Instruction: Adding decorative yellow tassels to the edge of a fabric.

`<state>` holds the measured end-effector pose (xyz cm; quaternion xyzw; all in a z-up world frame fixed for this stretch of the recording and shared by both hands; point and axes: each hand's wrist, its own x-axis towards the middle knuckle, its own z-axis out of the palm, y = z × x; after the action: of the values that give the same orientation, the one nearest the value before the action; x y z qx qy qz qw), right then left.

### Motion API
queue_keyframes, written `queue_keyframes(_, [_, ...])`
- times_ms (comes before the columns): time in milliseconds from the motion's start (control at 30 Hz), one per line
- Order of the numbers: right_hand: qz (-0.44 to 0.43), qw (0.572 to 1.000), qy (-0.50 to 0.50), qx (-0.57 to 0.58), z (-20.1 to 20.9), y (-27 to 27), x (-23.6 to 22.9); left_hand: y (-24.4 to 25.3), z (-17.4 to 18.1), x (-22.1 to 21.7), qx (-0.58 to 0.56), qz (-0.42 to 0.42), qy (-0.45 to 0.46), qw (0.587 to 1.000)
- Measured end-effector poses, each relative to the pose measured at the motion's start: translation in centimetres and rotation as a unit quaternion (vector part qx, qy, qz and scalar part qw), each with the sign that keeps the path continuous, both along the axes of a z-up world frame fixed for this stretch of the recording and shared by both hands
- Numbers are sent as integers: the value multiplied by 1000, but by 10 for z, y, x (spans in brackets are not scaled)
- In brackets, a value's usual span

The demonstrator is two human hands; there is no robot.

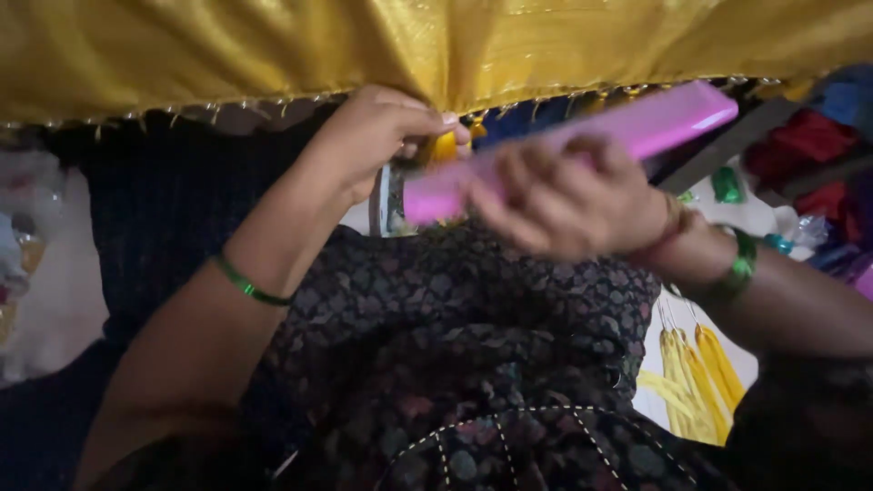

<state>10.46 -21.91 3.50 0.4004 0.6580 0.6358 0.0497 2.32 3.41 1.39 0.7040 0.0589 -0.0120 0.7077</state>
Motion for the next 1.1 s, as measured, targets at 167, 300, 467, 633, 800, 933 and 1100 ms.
queue_keyframes(167, [-71,983,135,-104,-27,-2,12,-10,9,-3,-9,29,3,1000])
queue_keyframes(300, [22,999,32,-22,-24,0,-1,-6,10,-7,-16,20,5,1000])
queue_keyframes(467, [-129,986,104,-26,-34,-2,8,-11,7,-2,-13,39,-13,999])
queue_keyframes(633, [-43,996,53,-63,-4,-3,-15,-7,1,-3,-71,30,2,997])
queue_keyframes(800, [-104,981,136,-93,-22,-4,-8,-14,6,-4,-41,41,-1,998])
queue_keyframes(933, [1,988,44,-151,-11,-5,-19,-9,1,-6,-45,34,-2,998])
queue_keyframes(1100, [-155,972,171,-51,-32,-3,-9,-12,-8,1,-59,49,-24,997])
